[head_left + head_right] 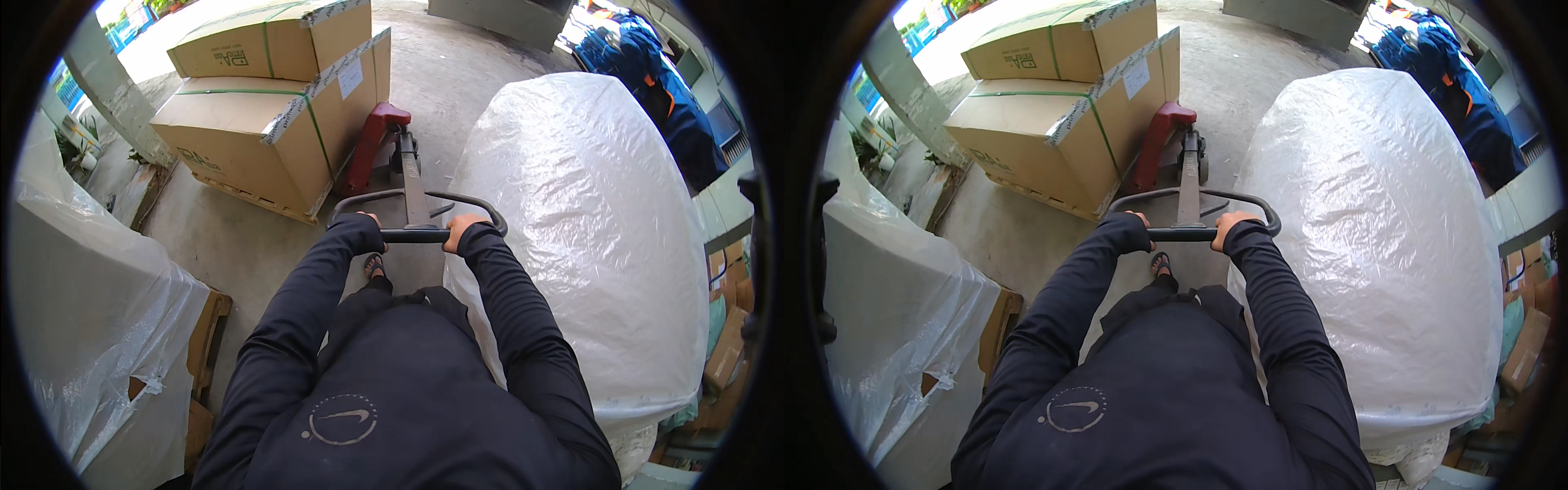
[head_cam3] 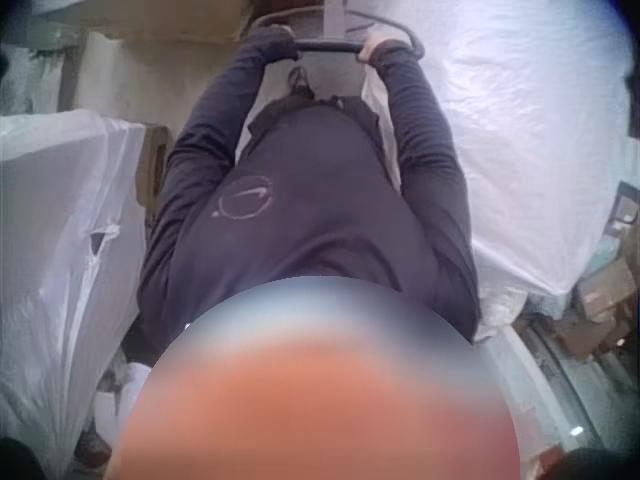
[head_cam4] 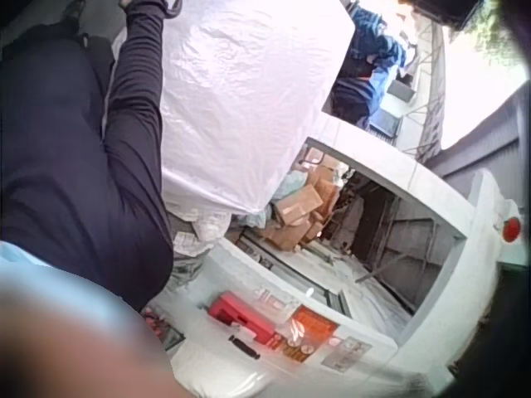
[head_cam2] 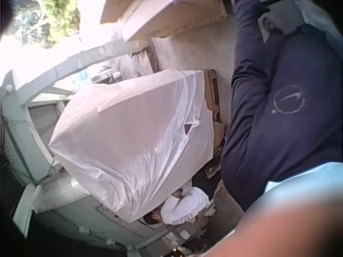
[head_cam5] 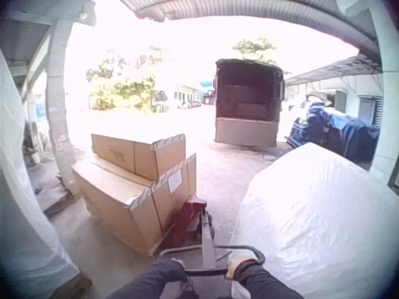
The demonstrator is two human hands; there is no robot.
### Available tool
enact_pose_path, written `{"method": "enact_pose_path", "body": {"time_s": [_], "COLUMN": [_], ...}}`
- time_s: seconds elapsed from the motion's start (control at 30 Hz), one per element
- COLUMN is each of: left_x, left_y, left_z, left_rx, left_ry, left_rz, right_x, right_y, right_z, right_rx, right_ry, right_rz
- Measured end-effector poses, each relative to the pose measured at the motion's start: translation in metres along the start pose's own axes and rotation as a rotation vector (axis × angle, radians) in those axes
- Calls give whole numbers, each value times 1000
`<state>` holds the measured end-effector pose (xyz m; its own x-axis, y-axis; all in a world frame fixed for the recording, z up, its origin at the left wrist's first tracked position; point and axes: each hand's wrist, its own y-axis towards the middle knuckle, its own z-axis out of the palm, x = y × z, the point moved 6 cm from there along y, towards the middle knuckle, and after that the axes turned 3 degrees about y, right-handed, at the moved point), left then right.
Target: The person uses a red manual pallet jack to lift and transport a large cardboard box across a warehouse floor. They navigate around stacked goods and other workers, then set the box down in a new location.
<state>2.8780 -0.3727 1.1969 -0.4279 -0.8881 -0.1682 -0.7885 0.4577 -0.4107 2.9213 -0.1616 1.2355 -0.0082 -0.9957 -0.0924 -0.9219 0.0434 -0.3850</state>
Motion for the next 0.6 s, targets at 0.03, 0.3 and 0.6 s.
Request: {"method": "enact_pose_path", "body": {"time_s": [0.03,0.3,0.6], "left_x": [-8,-48,-4], "left_y": [-10,-80,-175], "left_z": [10,54,109], "left_rx": [45,29,0], "left_ry": [32,33,-43], "left_rz": [1,-13,82], "right_x": [-1,2,82], "right_y": [-13,-98,-181], "right_z": [10,50,99], "right_rx": [36,21,-1], "right_ry": [9,1,-44], "right_rz": [-15,-15,128]}}
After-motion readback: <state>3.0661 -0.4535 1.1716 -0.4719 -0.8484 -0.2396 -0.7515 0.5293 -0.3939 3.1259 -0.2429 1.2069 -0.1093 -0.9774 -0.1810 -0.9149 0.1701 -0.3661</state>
